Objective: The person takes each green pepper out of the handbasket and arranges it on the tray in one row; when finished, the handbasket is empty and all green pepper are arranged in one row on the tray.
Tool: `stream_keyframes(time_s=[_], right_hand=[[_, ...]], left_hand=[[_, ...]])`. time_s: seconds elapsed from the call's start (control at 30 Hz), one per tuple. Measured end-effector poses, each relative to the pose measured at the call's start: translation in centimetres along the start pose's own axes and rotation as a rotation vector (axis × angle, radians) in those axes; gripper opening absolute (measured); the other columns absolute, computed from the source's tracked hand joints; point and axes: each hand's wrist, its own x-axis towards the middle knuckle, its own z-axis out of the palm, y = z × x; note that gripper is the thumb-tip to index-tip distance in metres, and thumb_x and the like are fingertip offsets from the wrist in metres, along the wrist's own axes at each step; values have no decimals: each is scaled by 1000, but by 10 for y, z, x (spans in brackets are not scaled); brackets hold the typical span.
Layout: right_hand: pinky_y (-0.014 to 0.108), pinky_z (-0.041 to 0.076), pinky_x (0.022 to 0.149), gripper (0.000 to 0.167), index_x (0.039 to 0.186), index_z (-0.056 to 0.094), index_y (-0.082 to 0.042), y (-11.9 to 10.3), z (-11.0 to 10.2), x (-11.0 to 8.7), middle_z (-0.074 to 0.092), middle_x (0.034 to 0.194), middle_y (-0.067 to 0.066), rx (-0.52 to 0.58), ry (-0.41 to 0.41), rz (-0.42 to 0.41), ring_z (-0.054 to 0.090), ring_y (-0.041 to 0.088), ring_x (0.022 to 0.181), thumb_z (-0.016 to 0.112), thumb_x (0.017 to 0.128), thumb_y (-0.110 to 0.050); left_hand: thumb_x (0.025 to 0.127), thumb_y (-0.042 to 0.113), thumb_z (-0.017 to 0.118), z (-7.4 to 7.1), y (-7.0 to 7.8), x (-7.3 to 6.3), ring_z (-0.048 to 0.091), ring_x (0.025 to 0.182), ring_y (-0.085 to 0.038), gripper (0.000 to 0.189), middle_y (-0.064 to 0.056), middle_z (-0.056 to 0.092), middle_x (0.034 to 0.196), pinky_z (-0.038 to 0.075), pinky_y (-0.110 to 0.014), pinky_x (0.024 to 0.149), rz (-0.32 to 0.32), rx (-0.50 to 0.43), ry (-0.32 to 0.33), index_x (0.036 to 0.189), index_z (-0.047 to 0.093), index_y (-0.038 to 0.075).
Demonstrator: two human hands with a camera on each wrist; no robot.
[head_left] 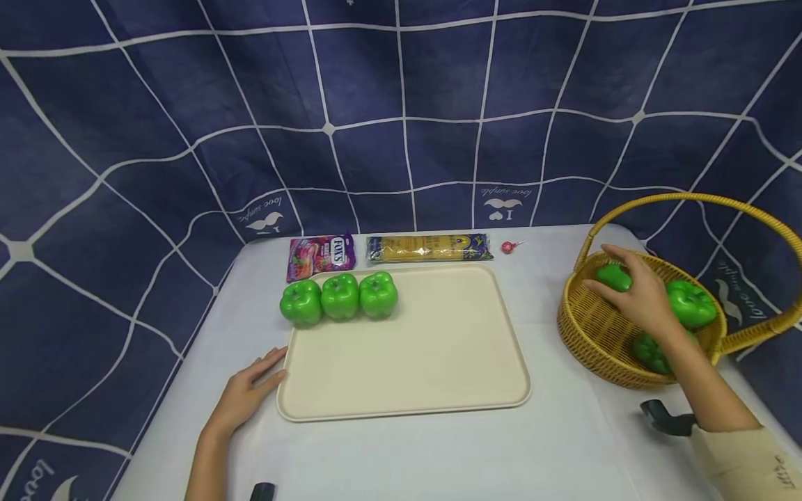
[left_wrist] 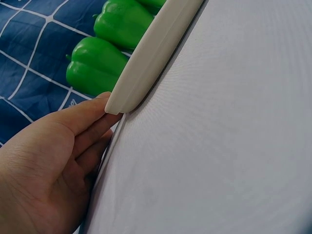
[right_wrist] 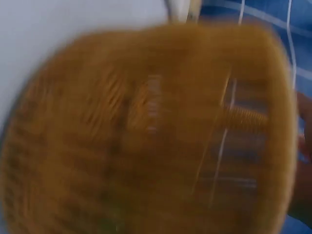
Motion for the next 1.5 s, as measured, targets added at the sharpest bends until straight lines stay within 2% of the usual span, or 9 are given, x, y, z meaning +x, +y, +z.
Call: stream_keyframes(time_s=[0.17, 0.47, 0.57, 0.77, 0.93, 1.07, 1.23, 1.37, 1.5], right_hand=[[63, 32, 86, 73, 141, 34, -4, 38, -24, 1, 40, 132, 30, -78, 26, 31, 38, 50, 112, 73, 81, -17], [69, 16, 99, 80, 143, 24, 2, 79, -34, -1, 35, 134, 34, -161, -70, 117, 30, 55, 118, 68, 85, -30], [68, 13, 101, 82, 144, 21, 2, 84, -35, -2, 32, 135, 35, -186, -107, 121, 27, 56, 120, 67, 85, -31], [68, 25, 94, 83, 140, 25, 9, 92, -36, 0, 34, 129, 40, -260, -184, 63, 32, 58, 113, 69, 83, -32], [64, 32, 86, 77, 129, 39, 10, 98, -34, -1, 43, 118, 40, -353, -174, -8, 40, 55, 104, 75, 77, -34], [63, 32, 86, 77, 128, 42, 4, 99, -32, 0, 47, 115, 37, -399, -184, -25, 43, 53, 102, 77, 73, -37], [63, 33, 86, 82, 129, 43, 5, 98, -30, 1, 49, 112, 37, -449, -201, -21, 45, 53, 100, 78, 71, -41], [65, 34, 82, 84, 130, 42, 5, 98, -29, 1, 48, 115, 38, -451, -202, -2, 44, 55, 101, 78, 70, -43], [66, 33, 83, 84, 131, 41, 4, 94, -29, -1, 44, 119, 39, -394, -183, 9, 41, 55, 104, 79, 70, -39]], left_hand=[[87, 42, 61, 0, 2, 0, 30, 132, -35, 53, -16, 40, 140, 18, -55, 109, 4, -9, 5, 132, 52, 16], [87, 40, 61, -2, 3, -1, 30, 132, -36, 51, -16, 40, 140, 19, -55, 108, 17, -20, -1, 132, 52, 16], [88, 40, 61, -2, 2, 0, 29, 133, -36, 52, -16, 39, 141, 19, -56, 108, 13, -24, -7, 133, 52, 16], [87, 41, 61, -2, 2, 0, 28, 133, -36, 53, -16, 39, 141, 18, -56, 108, 1, -22, -7, 133, 52, 15], [87, 41, 61, -1, 2, 0, 28, 133, -36, 53, -16, 39, 141, 19, -56, 108, -2, -20, -7, 132, 52, 15], [87, 42, 61, -1, 2, -1, 29, 133, -35, 53, -15, 39, 141, 19, -54, 108, 1, -16, -3, 132, 52, 16], [86, 44, 61, 0, 2, 0, 28, 133, -35, 54, -14, 39, 141, 19, -55, 109, -17, -12, -2, 133, 52, 16], [86, 44, 61, 0, 2, 0, 27, 133, -36, 54, -15, 38, 141, 19, -56, 108, -26, -15, -4, 132, 52, 16], [87, 42, 61, 0, 2, -1, 27, 133, -36, 54, -15, 39, 141, 19, -56, 108, -24, -14, -5, 132, 52, 15]])
